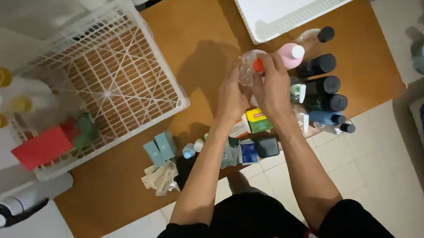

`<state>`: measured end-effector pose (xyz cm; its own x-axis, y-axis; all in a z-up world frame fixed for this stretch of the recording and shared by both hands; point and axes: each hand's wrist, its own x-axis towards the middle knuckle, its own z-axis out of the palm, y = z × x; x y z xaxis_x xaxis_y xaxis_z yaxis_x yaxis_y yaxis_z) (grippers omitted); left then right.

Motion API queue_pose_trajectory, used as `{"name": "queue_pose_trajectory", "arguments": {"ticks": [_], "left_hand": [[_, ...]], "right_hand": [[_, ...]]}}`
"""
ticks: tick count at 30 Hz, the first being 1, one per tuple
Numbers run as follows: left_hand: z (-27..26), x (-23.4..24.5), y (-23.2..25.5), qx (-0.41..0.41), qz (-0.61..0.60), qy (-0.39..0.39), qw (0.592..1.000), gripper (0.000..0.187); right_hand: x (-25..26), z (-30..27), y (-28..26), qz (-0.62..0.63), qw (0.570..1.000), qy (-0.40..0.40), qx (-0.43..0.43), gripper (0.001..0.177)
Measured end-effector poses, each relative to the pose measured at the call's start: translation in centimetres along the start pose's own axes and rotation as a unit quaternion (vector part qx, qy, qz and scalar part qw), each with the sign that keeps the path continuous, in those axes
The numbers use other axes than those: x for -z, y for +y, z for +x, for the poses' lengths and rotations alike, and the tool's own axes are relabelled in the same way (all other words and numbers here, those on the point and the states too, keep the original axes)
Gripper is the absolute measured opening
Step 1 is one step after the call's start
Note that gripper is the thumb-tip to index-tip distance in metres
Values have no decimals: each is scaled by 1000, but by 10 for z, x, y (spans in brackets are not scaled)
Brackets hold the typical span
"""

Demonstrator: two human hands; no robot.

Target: Cleaning and wiping down various household and personal care containers.

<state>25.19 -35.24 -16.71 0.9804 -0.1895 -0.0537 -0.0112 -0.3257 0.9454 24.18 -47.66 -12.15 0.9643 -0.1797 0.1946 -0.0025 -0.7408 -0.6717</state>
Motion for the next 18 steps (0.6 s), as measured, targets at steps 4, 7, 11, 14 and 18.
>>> {"name": "queue_pose_trajectory", "arguments": {"ticks": [4,7,11,14,18], "left_hand": [[-8,14,6,4,15,18,1000,80],[-21,32,19,5,64,41,997,78],[-42,69,45,-67,47,75,994,94],[-63,105,70,-147,36,103,983,105],[-101,155,99,-185,50,137,972,121]], "right_hand": [[2,2,-19,24,999,-1,31,34],[21,2,-56,50,997,3,63,37],[60,-8,-118,94,992,-13,86,40],[89,-25,-163,108,983,-6,149,42],[107,-58,-208,121,965,-19,231,44]]}}
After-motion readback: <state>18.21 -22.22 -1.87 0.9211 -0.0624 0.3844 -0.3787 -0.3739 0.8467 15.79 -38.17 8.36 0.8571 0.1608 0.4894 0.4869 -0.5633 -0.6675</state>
